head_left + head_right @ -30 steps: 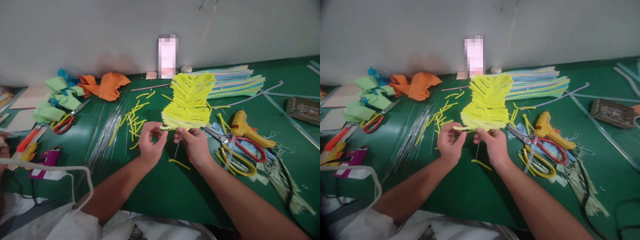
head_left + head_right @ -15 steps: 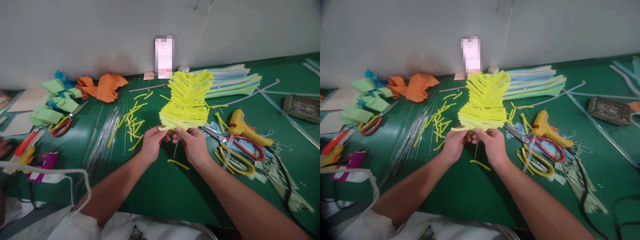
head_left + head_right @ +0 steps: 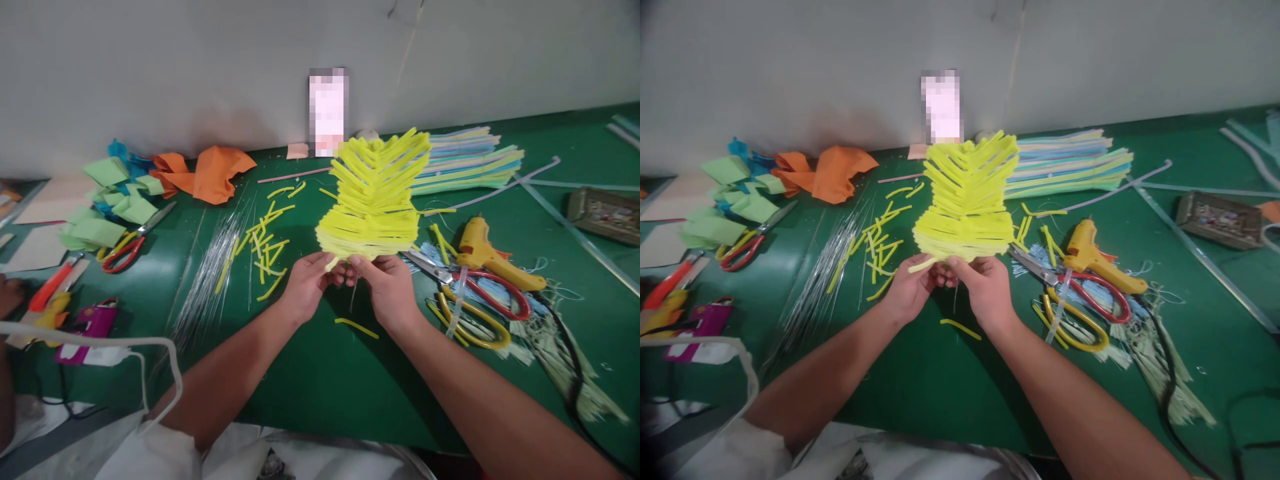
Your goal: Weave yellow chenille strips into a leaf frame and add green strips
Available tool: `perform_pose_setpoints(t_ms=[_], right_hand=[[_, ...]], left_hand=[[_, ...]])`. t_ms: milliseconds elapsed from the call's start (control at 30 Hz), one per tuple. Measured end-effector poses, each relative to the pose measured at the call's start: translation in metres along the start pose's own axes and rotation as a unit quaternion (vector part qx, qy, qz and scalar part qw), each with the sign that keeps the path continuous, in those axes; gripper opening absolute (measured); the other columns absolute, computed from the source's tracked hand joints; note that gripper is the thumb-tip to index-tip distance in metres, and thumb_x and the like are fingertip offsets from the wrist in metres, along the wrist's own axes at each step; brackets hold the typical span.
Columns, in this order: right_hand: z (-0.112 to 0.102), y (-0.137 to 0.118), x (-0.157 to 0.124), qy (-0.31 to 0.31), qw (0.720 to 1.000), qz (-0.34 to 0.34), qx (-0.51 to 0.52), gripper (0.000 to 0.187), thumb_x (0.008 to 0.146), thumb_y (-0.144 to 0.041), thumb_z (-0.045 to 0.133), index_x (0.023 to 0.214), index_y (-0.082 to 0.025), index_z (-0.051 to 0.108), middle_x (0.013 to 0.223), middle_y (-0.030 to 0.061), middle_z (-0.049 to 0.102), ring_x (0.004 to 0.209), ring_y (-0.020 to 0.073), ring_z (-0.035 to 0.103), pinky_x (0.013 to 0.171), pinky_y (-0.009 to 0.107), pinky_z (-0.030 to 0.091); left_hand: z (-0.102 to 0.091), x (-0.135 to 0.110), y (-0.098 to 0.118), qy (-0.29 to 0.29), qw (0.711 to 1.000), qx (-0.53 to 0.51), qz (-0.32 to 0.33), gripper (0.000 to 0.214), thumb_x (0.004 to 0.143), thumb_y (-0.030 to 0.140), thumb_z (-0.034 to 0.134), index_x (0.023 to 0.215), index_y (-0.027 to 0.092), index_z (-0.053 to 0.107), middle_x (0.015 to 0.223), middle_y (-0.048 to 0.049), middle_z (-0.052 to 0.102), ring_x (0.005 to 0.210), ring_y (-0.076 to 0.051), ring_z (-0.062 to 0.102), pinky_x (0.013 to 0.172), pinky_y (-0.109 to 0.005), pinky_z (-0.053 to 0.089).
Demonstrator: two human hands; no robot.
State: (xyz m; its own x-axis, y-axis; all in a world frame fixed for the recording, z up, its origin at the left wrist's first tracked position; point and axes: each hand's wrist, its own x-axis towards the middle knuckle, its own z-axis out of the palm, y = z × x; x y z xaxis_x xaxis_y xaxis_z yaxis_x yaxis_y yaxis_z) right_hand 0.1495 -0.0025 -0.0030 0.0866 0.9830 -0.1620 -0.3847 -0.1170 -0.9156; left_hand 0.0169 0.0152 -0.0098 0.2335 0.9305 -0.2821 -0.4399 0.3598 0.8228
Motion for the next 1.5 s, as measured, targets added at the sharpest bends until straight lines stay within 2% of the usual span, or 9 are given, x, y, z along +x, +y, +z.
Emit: perform_pose_setpoints(t_ms=[133,433,533,767,900,1067,1200,1300,1500], right_hand=[[-0.002,0.0,0.0,0.005,1.0,-0.011,-0.025,0.019,0.072,-0.036,0.079,0.069,-0.019,0.071,0.059,0.0,0.067,0.052,0.0136,0.058,0.055,0.029,0.049],[-0.001,0.001,-0.003,-0.008,0.998,-0.004,-0.065,0.023,0.07,-0.04,0.08,0.068,-0.018,0.072,0.063,0.002,0.07,0.055,0.0153,0.063,0.056,0.028,0.051],[0.0,0.001,-0.003,-0.005,0.997,0.006,-0.074,0.023,0.068,-0.039,0.082,0.063,-0.019,0.072,0.061,0.0019,0.07,0.055,0.0158,0.064,0.056,0.028,0.052],[0.001,-0.001,-0.003,-0.009,0.996,0.0,-0.085,0.021,0.07,-0.038,0.079,0.065,-0.019,0.072,0.063,0.0019,0.071,0.057,0.0162,0.064,0.057,0.029,0.053],[0.002,0.0,-0.004,-0.016,0.997,0.002,-0.074,0.02,0.068,-0.036,0.08,0.076,-0.019,0.075,0.076,0.0037,0.076,0.063,0.0175,0.067,0.061,0.031,0.054],[0.003,0.005,-0.004,-0.045,0.998,0.023,-0.04,0.031,0.065,-0.034,0.083,0.091,-0.021,0.075,0.092,0.0041,0.077,0.08,0.0193,0.07,0.072,0.031,0.055],[0.002,0.004,-0.004,-0.021,0.998,0.02,-0.06,0.028,0.071,-0.045,0.078,0.078,-0.018,0.073,0.077,0.0037,0.074,0.068,0.0173,0.067,0.067,0.031,0.054],[0.001,0.002,-0.003,-0.013,0.996,0.005,-0.083,0.034,0.076,-0.051,0.072,0.065,-0.019,0.069,0.065,0.0026,0.069,0.062,0.0165,0.063,0.066,0.031,0.052],[-0.001,0.002,-0.003,-0.019,0.989,-0.037,-0.141,0.036,0.081,-0.05,0.066,0.062,-0.02,0.067,0.064,0.003,0.068,0.062,0.0172,0.063,0.067,0.032,0.051]], left_hand=[[-0.003,0.001,-0.003,-0.002,1.0,0.004,0.01,0.031,0.068,0.043,0.082,0.07,0.014,0.072,0.065,-0.002,0.066,0.053,-0.008,0.056,0.054,-0.021,0.046],[-0.003,-0.003,-0.005,0.061,0.991,0.085,0.08,0.031,0.067,0.043,0.082,0.069,0.015,0.071,0.063,-0.0012,0.067,0.051,-0.009,0.056,0.055,-0.025,0.049],[-0.004,-0.003,-0.006,0.071,0.987,0.101,0.098,0.029,0.066,0.042,0.083,0.069,0.016,0.071,0.063,-0.0009,0.068,0.052,-0.009,0.057,0.055,-0.025,0.049],[-0.008,-0.002,-0.01,0.087,0.978,0.134,0.134,0.027,0.068,0.042,0.081,0.073,0.017,0.072,0.064,0.0,0.068,0.052,-0.008,0.058,0.054,-0.023,0.05],[-0.01,-0.001,-0.011,0.092,0.976,0.137,0.139,0.025,0.07,0.04,0.081,0.072,0.017,0.071,0.062,0.001,0.067,0.051,-0.008,0.057,0.054,-0.023,0.049],[-0.011,0.001,-0.008,0.13,0.973,0.116,0.153,0.024,0.068,0.037,0.082,0.071,0.017,0.07,0.057,0.0035,0.062,0.05,-0.007,0.055,0.054,-0.022,0.047],[-0.011,0.002,-0.007,0.124,0.971,0.125,0.16,0.022,0.069,0.037,0.081,0.07,0.017,0.071,0.058,0.0031,0.063,0.051,-0.007,0.055,0.054,-0.02,0.047],[-0.012,0.002,-0.008,0.118,0.971,0.125,0.164,0.02,0.071,0.036,0.081,0.071,0.018,0.071,0.061,0.0026,0.064,0.053,-0.007,0.056,0.055,-0.019,0.048],[-0.01,0.001,-0.008,0.101,0.975,0.116,0.16,0.02,0.072,0.036,0.08,0.075,0.018,0.072,0.067,0.0019,0.068,0.056,-0.007,0.059,0.058,-0.02,0.049]])
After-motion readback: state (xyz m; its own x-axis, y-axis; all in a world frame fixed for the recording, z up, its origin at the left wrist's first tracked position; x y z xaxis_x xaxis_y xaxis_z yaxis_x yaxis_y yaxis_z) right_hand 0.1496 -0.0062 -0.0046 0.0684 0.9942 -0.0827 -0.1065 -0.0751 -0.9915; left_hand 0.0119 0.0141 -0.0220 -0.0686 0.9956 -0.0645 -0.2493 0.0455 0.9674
